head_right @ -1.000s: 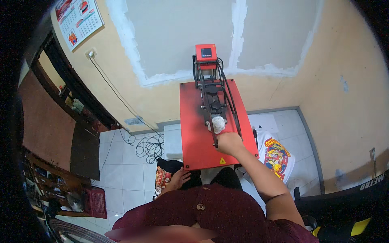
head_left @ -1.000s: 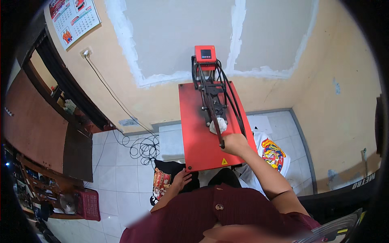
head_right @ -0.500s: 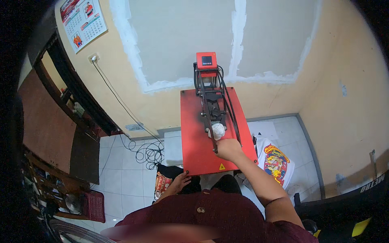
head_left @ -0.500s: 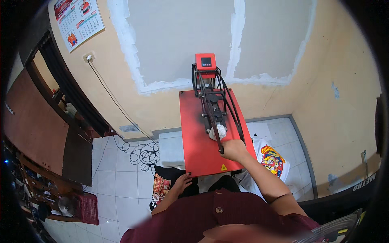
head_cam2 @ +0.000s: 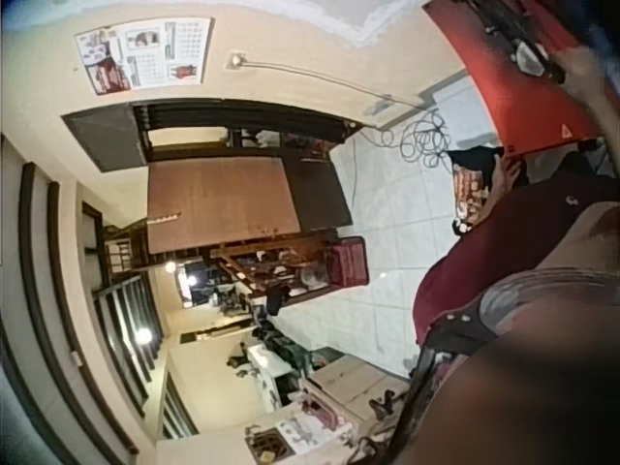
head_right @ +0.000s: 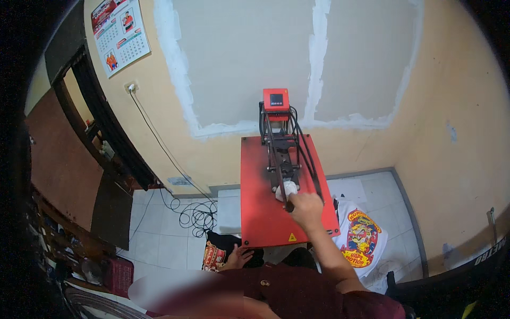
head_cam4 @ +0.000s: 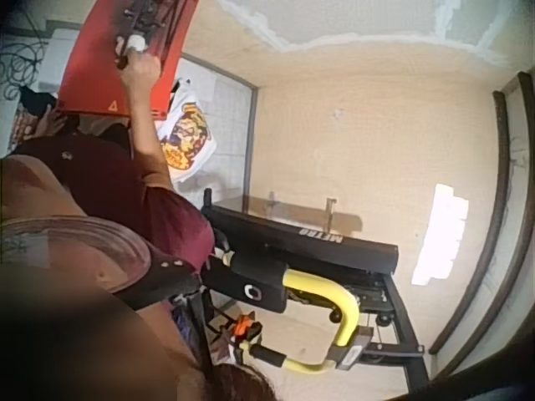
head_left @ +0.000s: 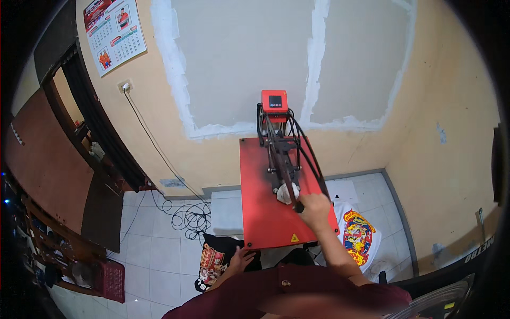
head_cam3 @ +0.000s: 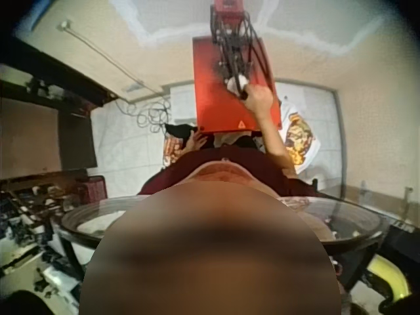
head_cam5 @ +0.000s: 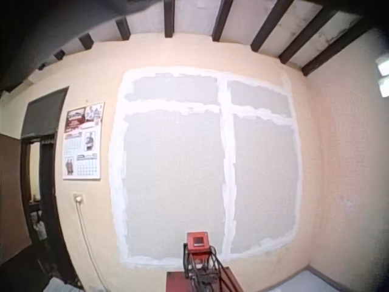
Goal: Manually applying graphics to t-shirts using a heat press machine.
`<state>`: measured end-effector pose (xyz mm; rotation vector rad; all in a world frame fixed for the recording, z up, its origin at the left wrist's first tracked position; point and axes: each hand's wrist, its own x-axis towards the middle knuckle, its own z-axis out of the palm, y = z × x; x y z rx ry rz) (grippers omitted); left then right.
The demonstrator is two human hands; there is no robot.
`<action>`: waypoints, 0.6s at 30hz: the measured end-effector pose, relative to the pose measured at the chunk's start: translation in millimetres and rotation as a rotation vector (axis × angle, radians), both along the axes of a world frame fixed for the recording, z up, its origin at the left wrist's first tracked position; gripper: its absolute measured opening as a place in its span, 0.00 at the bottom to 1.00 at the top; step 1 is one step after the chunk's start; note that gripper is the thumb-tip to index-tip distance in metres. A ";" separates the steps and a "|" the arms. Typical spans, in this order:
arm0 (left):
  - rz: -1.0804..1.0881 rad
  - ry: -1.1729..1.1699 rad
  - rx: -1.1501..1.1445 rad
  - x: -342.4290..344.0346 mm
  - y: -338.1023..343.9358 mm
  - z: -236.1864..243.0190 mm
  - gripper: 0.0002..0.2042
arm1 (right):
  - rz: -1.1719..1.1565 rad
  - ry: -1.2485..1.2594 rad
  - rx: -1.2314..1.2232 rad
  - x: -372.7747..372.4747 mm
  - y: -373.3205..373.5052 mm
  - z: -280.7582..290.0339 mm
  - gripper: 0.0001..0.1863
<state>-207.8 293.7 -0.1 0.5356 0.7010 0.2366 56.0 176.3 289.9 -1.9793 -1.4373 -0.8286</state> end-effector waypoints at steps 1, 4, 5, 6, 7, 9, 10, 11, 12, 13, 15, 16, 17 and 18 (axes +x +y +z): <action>0.002 0.012 -0.005 -1.5 3.9 -8.0 0.28 | 0.032 -0.041 0.051 6.3 2.2 5.4 0.07; -0.143 -0.004 0.286 13.1 5.3 -6.9 0.16 | 0.037 -0.249 0.140 31.3 13.6 49.6 0.05; -0.025 0.031 0.132 14.3 6.8 -13.4 0.17 | -0.018 -0.341 0.148 34.4 19.9 74.4 0.05; -0.004 0.010 0.101 17.0 10.7 -27.7 0.17 | -0.007 -0.420 0.194 47.5 29.5 92.3 0.06; -0.033 0.243 0.195 32.8 7.6 -3.2 0.19 | -0.014 -0.467 0.191 63.9 39.5 110.0 0.06; -0.021 0.180 0.215 34.5 13.0 -49.6 0.22 | -0.025 -0.538 0.257 79.0 70.7 167.4 0.05; 0.033 0.209 0.240 40.7 12.2 -48.8 0.25 | -0.079 -0.576 0.252 98.2 85.5 185.4 0.05; 0.023 0.265 0.229 45.1 12.2 -25.8 0.27 | -0.142 -0.611 0.252 116.1 100.9 200.4 0.06; 0.032 0.284 0.204 43.3 15.0 -25.1 0.27 | -0.144 -0.650 0.314 125.6 119.8 220.7 0.07; 0.005 0.316 0.216 42.6 18.0 -28.0 0.27 | -0.239 -0.637 0.280 147.4 137.9 235.6 0.05; -0.037 0.344 0.214 47.3 23.7 -29.5 0.28 | -0.340 -0.630 0.227 165.9 150.5 263.4 0.06; -0.071 0.356 0.254 46.8 25.8 -25.6 0.28 | -0.332 -0.603 0.251 165.3 158.6 277.9 0.07; -0.093 0.372 0.291 44.0 26.6 -21.6 0.28 | -0.312 -0.570 0.277 163.0 171.0 290.8 0.09; -0.082 0.386 0.271 42.0 27.5 -20.3 0.28 | -0.301 -0.539 0.301 161.6 179.6 296.9 0.10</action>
